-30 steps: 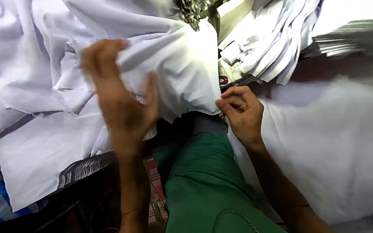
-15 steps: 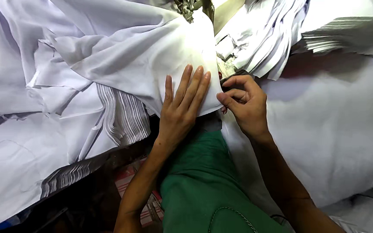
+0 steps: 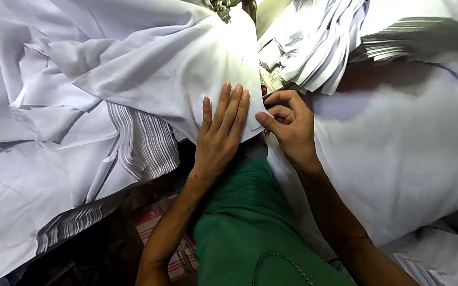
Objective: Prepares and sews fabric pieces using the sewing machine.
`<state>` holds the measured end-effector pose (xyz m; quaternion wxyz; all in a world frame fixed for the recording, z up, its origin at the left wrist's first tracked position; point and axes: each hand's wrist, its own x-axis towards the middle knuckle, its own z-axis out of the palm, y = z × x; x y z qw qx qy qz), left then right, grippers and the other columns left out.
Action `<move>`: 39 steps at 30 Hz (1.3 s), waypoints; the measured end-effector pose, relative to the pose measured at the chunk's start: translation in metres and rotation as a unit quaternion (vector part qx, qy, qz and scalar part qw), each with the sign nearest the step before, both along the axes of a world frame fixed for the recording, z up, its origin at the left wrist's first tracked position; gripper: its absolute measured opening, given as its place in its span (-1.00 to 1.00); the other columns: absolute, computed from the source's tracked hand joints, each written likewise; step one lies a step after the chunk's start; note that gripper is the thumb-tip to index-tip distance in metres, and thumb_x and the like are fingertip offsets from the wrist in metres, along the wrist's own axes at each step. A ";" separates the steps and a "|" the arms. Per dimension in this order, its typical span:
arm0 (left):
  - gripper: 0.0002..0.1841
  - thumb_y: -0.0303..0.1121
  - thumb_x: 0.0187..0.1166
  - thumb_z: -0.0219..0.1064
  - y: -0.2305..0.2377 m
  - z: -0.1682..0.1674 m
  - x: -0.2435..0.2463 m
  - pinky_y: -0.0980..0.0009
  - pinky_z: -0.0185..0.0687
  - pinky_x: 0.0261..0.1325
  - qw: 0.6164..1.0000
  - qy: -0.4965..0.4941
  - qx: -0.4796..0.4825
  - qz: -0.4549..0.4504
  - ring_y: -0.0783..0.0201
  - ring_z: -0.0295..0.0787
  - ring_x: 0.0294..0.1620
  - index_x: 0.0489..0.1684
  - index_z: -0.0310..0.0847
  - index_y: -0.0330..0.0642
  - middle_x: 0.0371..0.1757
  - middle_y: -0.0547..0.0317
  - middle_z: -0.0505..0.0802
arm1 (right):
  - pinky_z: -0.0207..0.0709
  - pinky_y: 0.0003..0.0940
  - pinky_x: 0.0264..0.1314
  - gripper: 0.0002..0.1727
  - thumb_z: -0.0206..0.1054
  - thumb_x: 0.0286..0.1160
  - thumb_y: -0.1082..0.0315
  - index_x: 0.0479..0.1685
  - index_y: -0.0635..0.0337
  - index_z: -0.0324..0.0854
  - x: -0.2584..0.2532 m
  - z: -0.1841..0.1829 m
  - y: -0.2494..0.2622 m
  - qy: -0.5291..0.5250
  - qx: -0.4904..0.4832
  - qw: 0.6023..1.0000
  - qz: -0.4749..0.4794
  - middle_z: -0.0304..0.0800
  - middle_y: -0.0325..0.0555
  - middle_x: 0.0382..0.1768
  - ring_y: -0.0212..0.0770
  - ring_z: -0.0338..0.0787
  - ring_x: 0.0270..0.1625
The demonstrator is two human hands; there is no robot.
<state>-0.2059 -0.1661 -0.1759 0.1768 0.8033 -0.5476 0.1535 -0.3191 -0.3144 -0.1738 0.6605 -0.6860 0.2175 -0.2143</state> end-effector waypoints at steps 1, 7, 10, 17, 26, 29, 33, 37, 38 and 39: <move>-0.43 -0.55 0.70 0.12 0.000 0.000 0.000 -0.18 -0.14 0.83 1.000 0.000 0.000 0.002 -0.02 0.13 0.87 0.76 0.27 -0.35 0.80 -0.12 0.37 | 0.59 -0.63 -0.54 -0.66 0.51 0.50 0.37 0.18 0.08 0.55 0.000 0.000 0.000 0.000 -0.006 1.000 -0.001 0.76 -0.29 -0.42 -0.46 0.70 -0.52; -0.40 -0.55 0.66 0.16 0.001 0.000 0.000 -0.22 -0.13 0.82 1.000 0.013 0.004 0.004 -0.03 0.12 0.87 0.77 0.24 -0.34 0.81 -0.13 0.36 | 0.67 -0.59 -0.46 -0.89 0.42 0.61 0.29 -0.16 0.12 0.67 -0.003 0.001 -0.004 0.007 0.008 1.000 0.026 0.73 -0.28 -0.42 -0.45 0.73 -0.48; -0.38 -0.55 0.66 0.16 0.002 0.000 0.001 -0.25 -0.15 0.82 1.000 0.011 0.008 0.005 -0.03 0.10 0.88 0.79 0.21 -0.34 0.82 -0.12 0.33 | 0.64 -0.58 -0.42 -0.81 0.39 0.63 0.26 -0.34 0.12 0.69 -0.005 0.001 -0.010 0.004 0.035 0.998 0.043 0.70 -0.29 -0.48 -0.44 0.69 -0.48; -0.48 -0.56 0.66 0.18 0.016 -0.005 -0.010 -0.17 -0.03 0.83 0.997 -0.038 -0.037 -0.058 0.01 0.27 0.82 0.65 0.46 -0.30 0.72 -0.07 0.52 | 0.60 -0.63 -0.39 -0.83 0.41 0.56 0.34 -0.43 0.11 0.72 -0.010 0.006 -0.029 -0.013 0.038 0.996 0.076 0.74 -0.30 -0.41 -0.47 0.69 -0.43; -0.44 0.05 0.55 0.38 0.044 0.013 -0.019 0.12 0.56 0.46 0.969 0.224 -0.092 -0.055 0.06 0.69 0.35 0.30 0.70 -0.24 0.24 -0.07 0.80 | 0.61 -0.60 -0.37 -0.78 0.40 0.56 0.34 -0.49 0.10 0.69 -0.006 0.006 -0.030 -0.017 0.055 0.993 0.100 0.74 -0.28 -0.37 -0.44 0.70 -0.39; -0.60 -0.11 0.49 0.43 0.032 0.008 -0.020 0.15 0.57 0.30 0.985 0.140 -0.097 0.005 0.05 0.74 0.16 0.14 0.77 -0.21 0.07 -0.02 0.85 | 0.62 -0.58 -0.35 -0.78 0.39 0.56 0.34 -0.50 0.10 0.68 -0.005 0.008 -0.028 -0.016 0.061 0.993 0.100 0.73 -0.28 -0.38 -0.43 0.69 -0.39; -0.66 -0.26 0.51 0.39 0.014 -0.009 -0.018 0.14 0.49 0.28 0.996 0.029 -0.065 0.049 0.03 0.71 0.12 0.19 0.75 -0.17 0.09 -0.01 0.83 | 0.64 -0.58 -0.33 -0.79 0.39 0.57 0.32 -0.47 0.11 0.71 -0.006 0.010 -0.028 -0.022 0.066 0.993 0.099 0.72 -0.28 -0.38 -0.43 0.70 -0.38; -0.74 -0.33 0.55 0.38 0.007 -0.015 -0.018 0.20 0.52 0.18 0.993 -0.010 -0.086 0.078 0.06 0.73 0.04 0.12 0.77 -0.18 0.04 0.01 0.85 | 0.65 -0.56 -0.32 -0.78 0.36 0.59 0.32 -0.47 0.10 0.68 -0.006 0.010 -0.025 -0.029 0.060 0.993 0.101 0.70 -0.29 -0.38 -0.43 0.69 -0.38; -0.77 -0.35 0.55 0.39 0.008 -0.014 -0.017 0.22 0.54 0.17 0.993 -0.008 -0.095 0.072 0.07 0.74 0.02 0.08 0.79 -0.19 0.01 0.02 0.86 | 0.65 -0.56 -0.32 -0.78 0.36 0.59 0.32 -0.47 0.11 0.68 -0.005 0.009 -0.024 -0.032 0.060 0.993 0.101 0.70 -0.28 -0.38 -0.42 0.69 -0.39; -0.79 -0.37 0.55 0.40 0.010 -0.011 -0.018 0.23 0.56 0.18 0.993 -0.002 -0.104 0.057 0.07 0.75 0.02 0.05 0.81 -0.21 -0.01 0.02 0.88 | 0.66 -0.55 -0.32 -0.78 0.36 0.60 0.33 -0.46 0.11 0.67 -0.006 0.009 -0.024 -0.035 0.060 0.993 0.100 0.70 -0.27 -0.37 -0.41 0.70 -0.39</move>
